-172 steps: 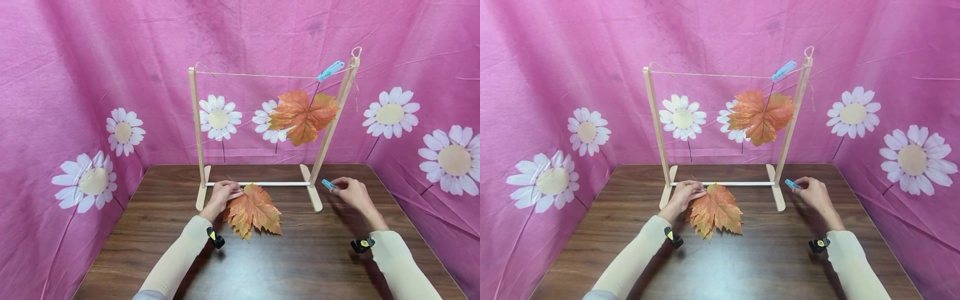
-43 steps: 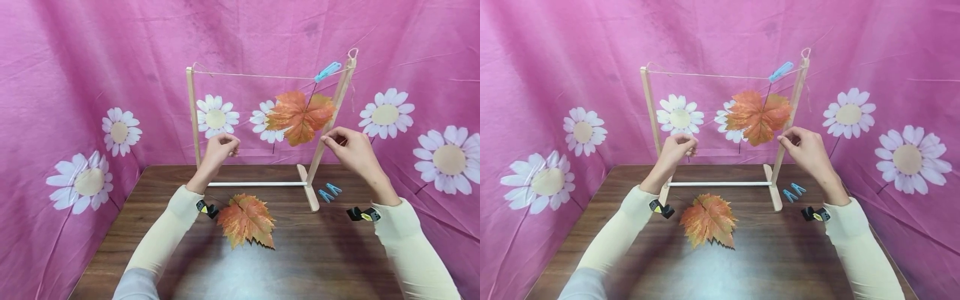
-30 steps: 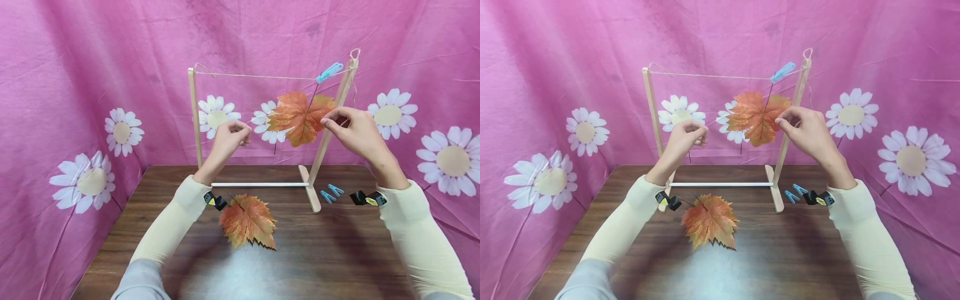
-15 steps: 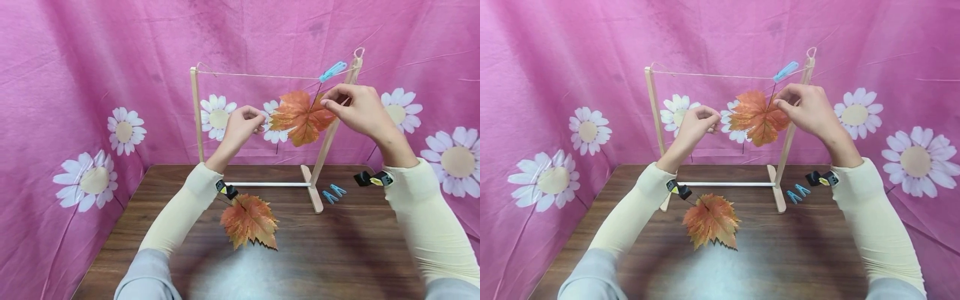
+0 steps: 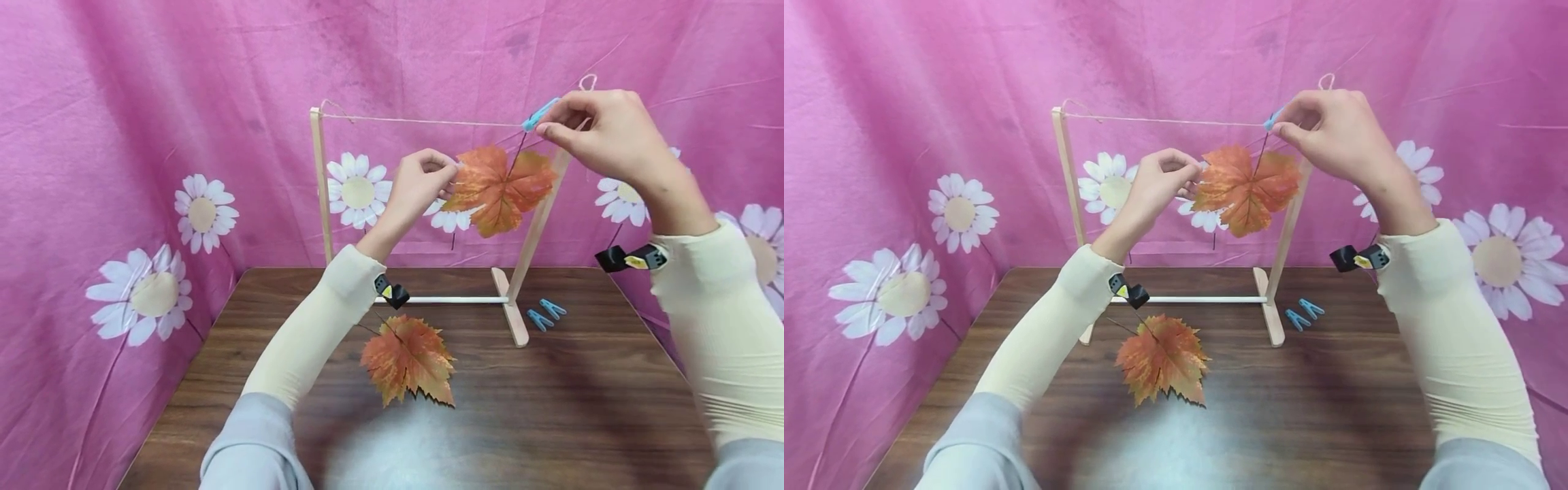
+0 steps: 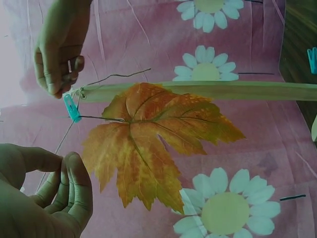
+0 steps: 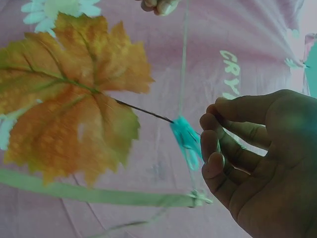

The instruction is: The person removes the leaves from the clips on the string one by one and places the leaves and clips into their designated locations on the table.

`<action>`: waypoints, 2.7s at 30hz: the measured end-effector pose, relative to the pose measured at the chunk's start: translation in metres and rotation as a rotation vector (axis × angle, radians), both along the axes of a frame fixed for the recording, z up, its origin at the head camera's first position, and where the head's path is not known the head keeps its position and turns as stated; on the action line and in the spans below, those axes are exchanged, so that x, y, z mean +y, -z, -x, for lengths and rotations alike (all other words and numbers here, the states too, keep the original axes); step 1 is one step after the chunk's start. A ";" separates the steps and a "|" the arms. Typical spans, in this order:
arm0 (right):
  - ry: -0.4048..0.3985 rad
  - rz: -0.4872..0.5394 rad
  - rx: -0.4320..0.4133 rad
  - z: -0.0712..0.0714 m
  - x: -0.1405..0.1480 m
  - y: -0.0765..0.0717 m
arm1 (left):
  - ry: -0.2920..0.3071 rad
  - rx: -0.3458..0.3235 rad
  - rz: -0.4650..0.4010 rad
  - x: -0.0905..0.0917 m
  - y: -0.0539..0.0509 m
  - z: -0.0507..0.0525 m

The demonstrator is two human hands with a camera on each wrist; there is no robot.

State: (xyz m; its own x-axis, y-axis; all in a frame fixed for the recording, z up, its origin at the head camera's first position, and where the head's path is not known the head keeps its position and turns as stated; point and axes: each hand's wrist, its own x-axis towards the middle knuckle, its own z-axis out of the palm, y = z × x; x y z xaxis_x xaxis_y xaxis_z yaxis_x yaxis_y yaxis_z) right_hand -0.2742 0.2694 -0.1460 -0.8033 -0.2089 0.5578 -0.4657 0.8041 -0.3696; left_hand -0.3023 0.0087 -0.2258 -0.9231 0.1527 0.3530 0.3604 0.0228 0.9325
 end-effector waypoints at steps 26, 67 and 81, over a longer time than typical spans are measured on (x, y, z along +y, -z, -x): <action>0.060 -0.184 -0.388 0.029 0.037 -0.066 | -0.110 0.078 0.348 0.073 -0.035 0.005; 0.034 -0.072 -0.284 0.037 0.033 -0.050 | -0.246 0.141 0.460 0.097 -0.028 0.009; 0.034 0.066 -0.158 0.037 0.030 -0.047 | -0.232 0.167 0.411 0.083 -0.018 0.014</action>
State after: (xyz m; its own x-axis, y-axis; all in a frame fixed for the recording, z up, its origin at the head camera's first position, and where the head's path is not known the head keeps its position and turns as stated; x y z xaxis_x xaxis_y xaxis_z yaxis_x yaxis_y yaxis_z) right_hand -0.3109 0.2989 -0.0989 -0.8882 -0.1469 0.4354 -0.3702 0.7900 -0.4887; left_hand -0.3163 0.0917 -0.2077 -0.8851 0.1077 0.4528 0.4462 0.4731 0.7596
